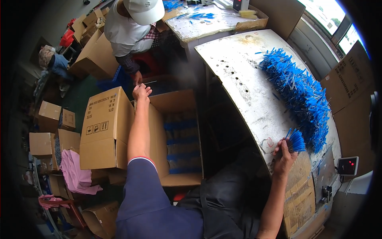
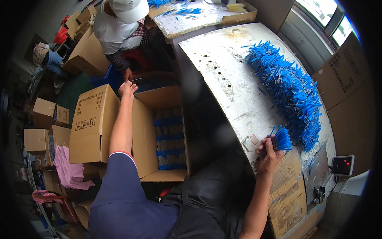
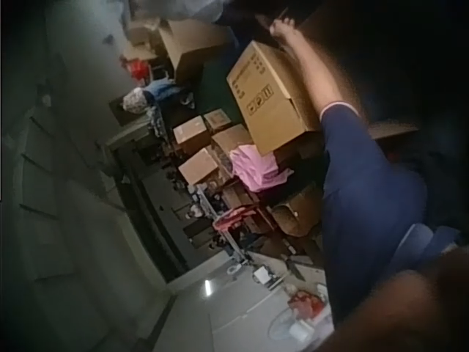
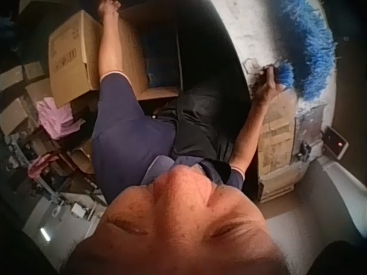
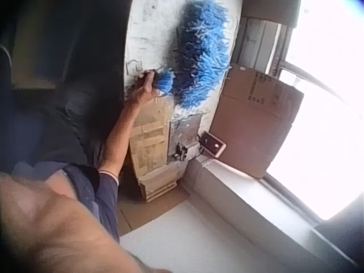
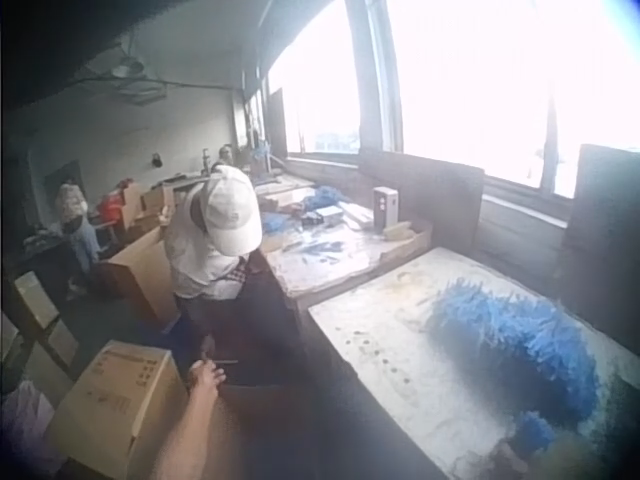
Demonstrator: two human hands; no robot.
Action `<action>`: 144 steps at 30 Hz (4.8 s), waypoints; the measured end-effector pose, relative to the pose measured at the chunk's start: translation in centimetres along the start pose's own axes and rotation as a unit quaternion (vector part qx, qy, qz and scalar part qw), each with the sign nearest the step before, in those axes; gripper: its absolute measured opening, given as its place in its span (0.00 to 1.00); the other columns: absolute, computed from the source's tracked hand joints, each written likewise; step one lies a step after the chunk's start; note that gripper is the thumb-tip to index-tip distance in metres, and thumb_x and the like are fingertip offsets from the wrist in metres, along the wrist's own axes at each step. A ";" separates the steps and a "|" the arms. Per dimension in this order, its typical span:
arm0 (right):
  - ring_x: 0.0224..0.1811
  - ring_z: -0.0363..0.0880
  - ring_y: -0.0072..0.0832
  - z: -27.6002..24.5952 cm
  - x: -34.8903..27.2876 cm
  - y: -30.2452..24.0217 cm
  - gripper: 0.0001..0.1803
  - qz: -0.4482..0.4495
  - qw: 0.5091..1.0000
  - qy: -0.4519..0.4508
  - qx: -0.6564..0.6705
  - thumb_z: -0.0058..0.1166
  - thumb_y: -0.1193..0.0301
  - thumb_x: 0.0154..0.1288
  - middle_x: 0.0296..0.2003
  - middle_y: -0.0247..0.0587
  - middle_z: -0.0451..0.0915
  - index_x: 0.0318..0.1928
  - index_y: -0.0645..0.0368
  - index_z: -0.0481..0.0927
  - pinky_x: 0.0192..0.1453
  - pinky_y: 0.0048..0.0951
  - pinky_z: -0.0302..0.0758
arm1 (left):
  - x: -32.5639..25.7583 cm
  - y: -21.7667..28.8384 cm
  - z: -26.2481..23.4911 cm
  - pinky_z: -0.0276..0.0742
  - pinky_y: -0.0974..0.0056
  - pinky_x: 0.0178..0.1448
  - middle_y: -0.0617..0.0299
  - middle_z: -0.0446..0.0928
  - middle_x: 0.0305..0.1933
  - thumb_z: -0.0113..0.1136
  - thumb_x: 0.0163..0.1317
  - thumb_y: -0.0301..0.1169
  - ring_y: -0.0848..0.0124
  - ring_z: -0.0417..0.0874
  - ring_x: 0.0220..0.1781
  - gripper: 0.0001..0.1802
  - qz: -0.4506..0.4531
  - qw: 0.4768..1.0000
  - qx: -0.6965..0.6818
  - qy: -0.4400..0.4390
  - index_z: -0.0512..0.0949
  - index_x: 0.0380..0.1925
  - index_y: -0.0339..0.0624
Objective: The person is bundling and trimming blue plastic brush fibers using a manual cutting jig and scale in a factory setting.
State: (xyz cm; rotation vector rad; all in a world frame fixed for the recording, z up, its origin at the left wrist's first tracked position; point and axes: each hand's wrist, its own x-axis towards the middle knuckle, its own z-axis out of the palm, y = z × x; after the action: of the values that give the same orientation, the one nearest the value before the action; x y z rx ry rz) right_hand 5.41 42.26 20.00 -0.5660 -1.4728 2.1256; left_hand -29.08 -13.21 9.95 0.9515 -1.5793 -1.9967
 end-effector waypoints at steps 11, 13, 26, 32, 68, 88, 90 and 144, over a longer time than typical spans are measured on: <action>0.26 0.79 0.23 -1.2 -0.4 -1.0 0.07 -0.002 0.998 0.052 -0.045 0.58 0.75 0.72 0.32 0.40 0.82 0.47 0.62 0.78 0.26 0.24 0.75 | -16.3 -11.7 -0.3 0.82 0.71 0.32 0.60 0.81 0.41 0.56 0.71 0.24 0.76 0.82 0.32 0.12 0.008 0.973 0.114 -0.203 0.79 0.52 0.34; 0.26 0.79 0.22 -1.0 0.3 -0.7 0.07 -0.004 0.999 0.022 -0.048 0.57 0.76 0.72 0.32 0.39 0.82 0.47 0.63 0.78 0.26 0.24 0.74 | -19.3 -12.3 -2.6 0.81 0.72 0.31 0.61 0.81 0.41 0.56 0.70 0.24 0.76 0.82 0.32 0.12 -0.012 0.963 0.125 -0.240 0.79 0.52 0.34; 0.29 0.81 0.23 -5.5 -2.8 -2.9 0.07 -0.016 0.996 0.028 0.088 0.53 0.74 0.76 0.35 0.41 0.82 0.48 0.64 0.76 0.28 0.25 0.78 | -38.5 -5.6 0.4 0.82 0.72 0.36 0.62 0.81 0.42 0.54 0.75 0.25 0.77 0.81 0.33 0.10 0.029 0.871 0.115 -0.476 0.78 0.53 0.37; 0.24 0.75 0.14 -20.0 -10.0 -9.7 0.07 -0.121 0.972 0.200 -0.004 0.56 0.71 0.75 0.32 0.34 0.83 0.49 0.60 0.78 0.24 0.18 0.69 | -50.3 -2.3 1.8 0.78 0.74 0.40 0.64 0.80 0.40 0.58 0.73 0.22 0.80 0.80 0.35 0.07 0.180 0.724 0.154 -0.648 0.81 0.47 0.35; 0.23 0.72 0.11 -30.8 -10.6 -9.6 0.07 -0.189 0.928 0.322 0.006 0.59 0.71 0.73 0.27 0.31 0.80 0.43 0.62 0.82 0.25 0.15 0.66 | -81.0 -10.4 24.5 0.81 0.55 0.45 0.55 0.78 0.39 0.56 0.59 0.21 0.57 0.82 0.45 0.07 0.766 0.140 0.135 -0.613 0.77 0.38 0.40; 0.35 0.84 0.24 -31.8 -10.4 -9.5 0.06 -0.160 0.956 0.239 0.058 0.55 0.77 0.72 0.36 0.37 0.85 0.46 0.64 0.82 0.37 0.26 0.81 | -86.0 -10.4 14.6 0.67 0.74 0.32 0.68 0.83 0.32 0.69 0.66 0.33 0.83 0.73 0.28 0.09 0.019 0.456 0.185 -0.870 0.85 0.40 0.40; 0.33 0.83 0.22 -32.3 -10.5 -9.5 0.06 -0.168 0.954 0.235 0.085 0.56 0.77 0.71 0.34 0.35 0.84 0.45 0.63 0.82 0.35 0.25 0.79 | -86.2 -10.5 14.7 0.74 0.70 0.37 0.67 0.83 0.33 0.68 0.67 0.30 0.80 0.77 0.33 0.10 0.056 0.429 0.173 -0.885 0.85 0.42 0.34; 0.30 0.81 0.19 -32.3 -10.8 -10.5 0.09 -0.155 0.940 0.264 0.148 0.67 0.75 0.62 0.33 0.36 0.86 0.43 0.61 0.85 0.25 0.19 0.70 | -85.3 -10.7 15.5 0.70 0.74 0.27 0.69 0.77 0.26 0.52 0.78 0.43 0.81 0.74 0.24 0.14 -0.066 0.262 0.254 -0.929 0.76 0.40 0.45</action>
State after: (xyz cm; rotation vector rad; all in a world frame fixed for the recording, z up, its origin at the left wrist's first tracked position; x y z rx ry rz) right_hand 34.58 62.75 19.83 -0.6715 -0.8601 1.7214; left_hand 18.25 58.99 23.07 -2.7199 -2.8181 -2.1038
